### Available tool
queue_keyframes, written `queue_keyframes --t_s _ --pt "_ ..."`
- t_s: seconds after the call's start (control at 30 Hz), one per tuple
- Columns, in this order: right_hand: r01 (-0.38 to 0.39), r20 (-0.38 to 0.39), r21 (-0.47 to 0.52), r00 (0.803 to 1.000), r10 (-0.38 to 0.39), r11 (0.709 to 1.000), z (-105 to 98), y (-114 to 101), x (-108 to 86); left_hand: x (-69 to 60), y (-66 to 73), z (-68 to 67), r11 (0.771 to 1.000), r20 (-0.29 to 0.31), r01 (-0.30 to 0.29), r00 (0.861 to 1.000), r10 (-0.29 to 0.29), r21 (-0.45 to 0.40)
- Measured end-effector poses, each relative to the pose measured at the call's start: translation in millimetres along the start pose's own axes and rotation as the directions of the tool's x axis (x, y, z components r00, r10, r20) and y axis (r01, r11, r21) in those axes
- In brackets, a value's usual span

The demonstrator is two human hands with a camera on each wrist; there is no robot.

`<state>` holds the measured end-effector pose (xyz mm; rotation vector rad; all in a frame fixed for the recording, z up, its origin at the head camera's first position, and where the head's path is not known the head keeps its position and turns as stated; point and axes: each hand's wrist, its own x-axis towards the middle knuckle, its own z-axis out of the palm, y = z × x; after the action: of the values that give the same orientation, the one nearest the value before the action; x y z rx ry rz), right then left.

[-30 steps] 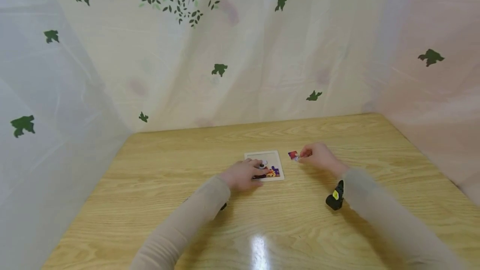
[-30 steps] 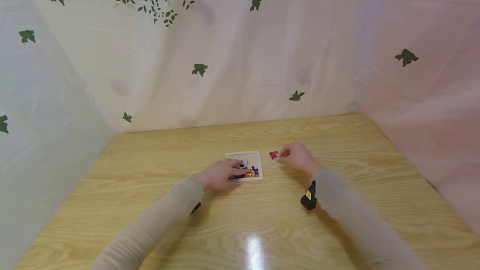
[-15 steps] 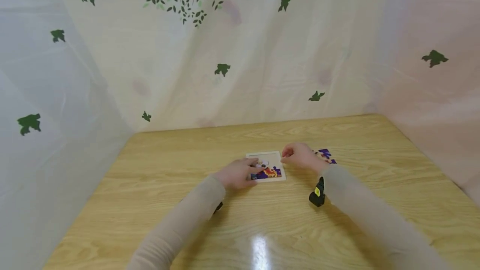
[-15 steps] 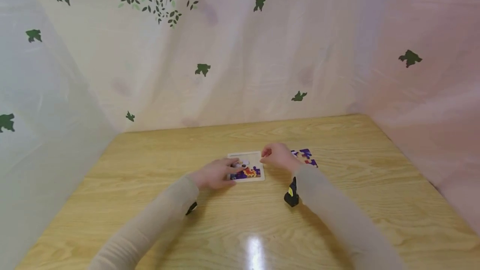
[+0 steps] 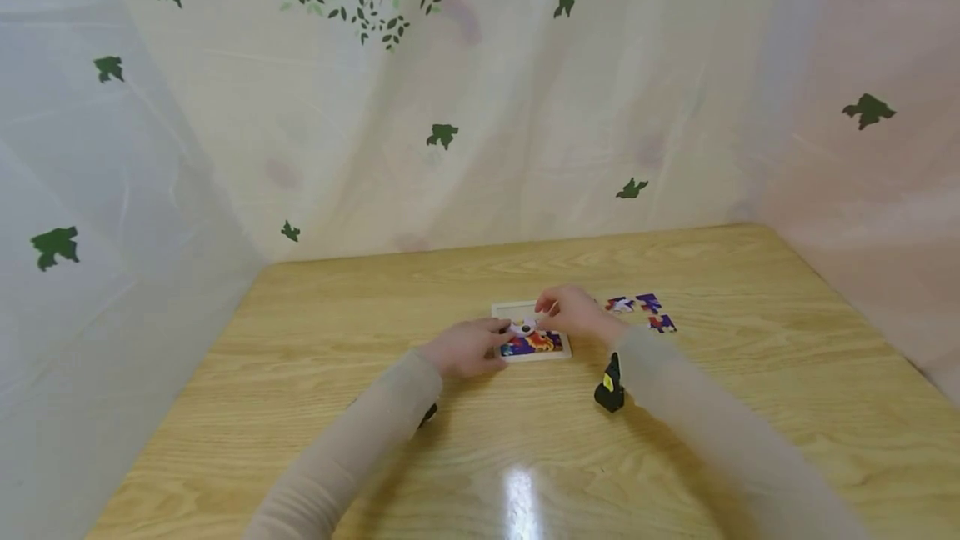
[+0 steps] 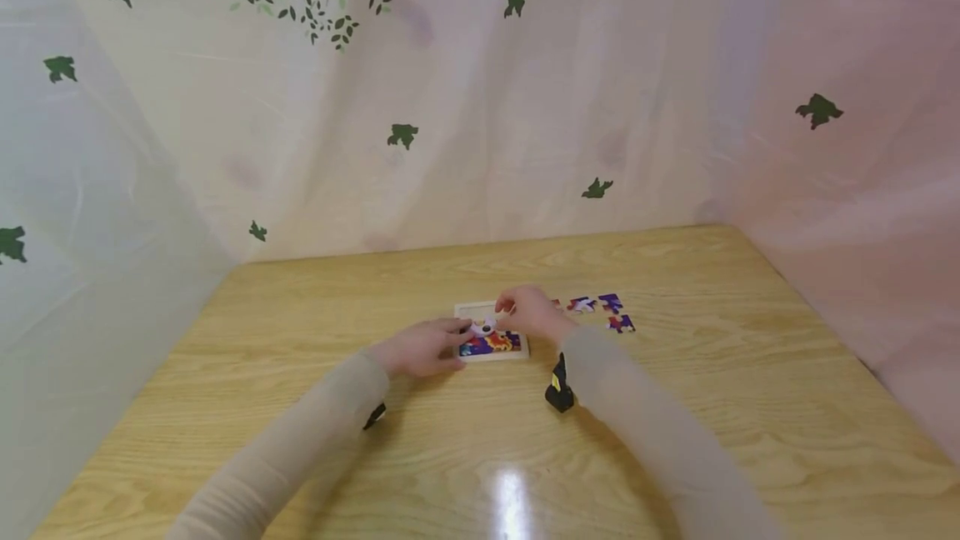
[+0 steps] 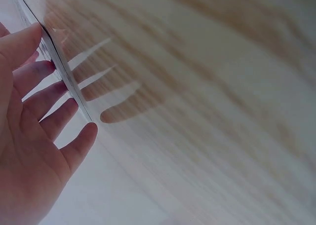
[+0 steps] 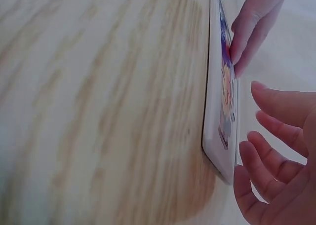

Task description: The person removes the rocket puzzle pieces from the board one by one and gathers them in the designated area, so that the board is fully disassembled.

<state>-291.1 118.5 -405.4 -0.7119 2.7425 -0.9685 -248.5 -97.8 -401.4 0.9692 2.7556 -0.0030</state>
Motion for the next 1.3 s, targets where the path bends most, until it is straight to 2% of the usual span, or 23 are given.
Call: queue_keyframes --t_s 0.37,0.77,0.9,1.13,1.3 --pt "-0.035 0.053 -0.019 0.998 0.036 0.999 9 -8 6.4 0.6 -0.9 -1.2 1.0 -0.001 -0.01 1.0 0.01 -0.008" --pt "-0.062 0.079 -0.068 0.995 0.067 0.996 8 -13 11.5 5.0 0.6 0.0 1.0 -0.03 -0.007 1.0 0.007 0.011" --pt "-0.073 0.084 -0.069 0.993 0.079 0.995 9 -13 13.0 5.8 0.7 1.3 1.0 -0.035 -0.017 0.999 0.017 0.021" --pt "-0.074 0.088 -0.071 0.993 0.08 0.995 10 -15 14.9 4.5 3.5 0.5 0.997 -0.042 -0.07 0.997 0.071 0.038" --pt "-0.074 0.09 -0.078 0.993 0.081 0.994 11 -15 16.6 3.9 5.1 -0.1 0.997 -0.031 -0.058 0.998 0.059 0.047"
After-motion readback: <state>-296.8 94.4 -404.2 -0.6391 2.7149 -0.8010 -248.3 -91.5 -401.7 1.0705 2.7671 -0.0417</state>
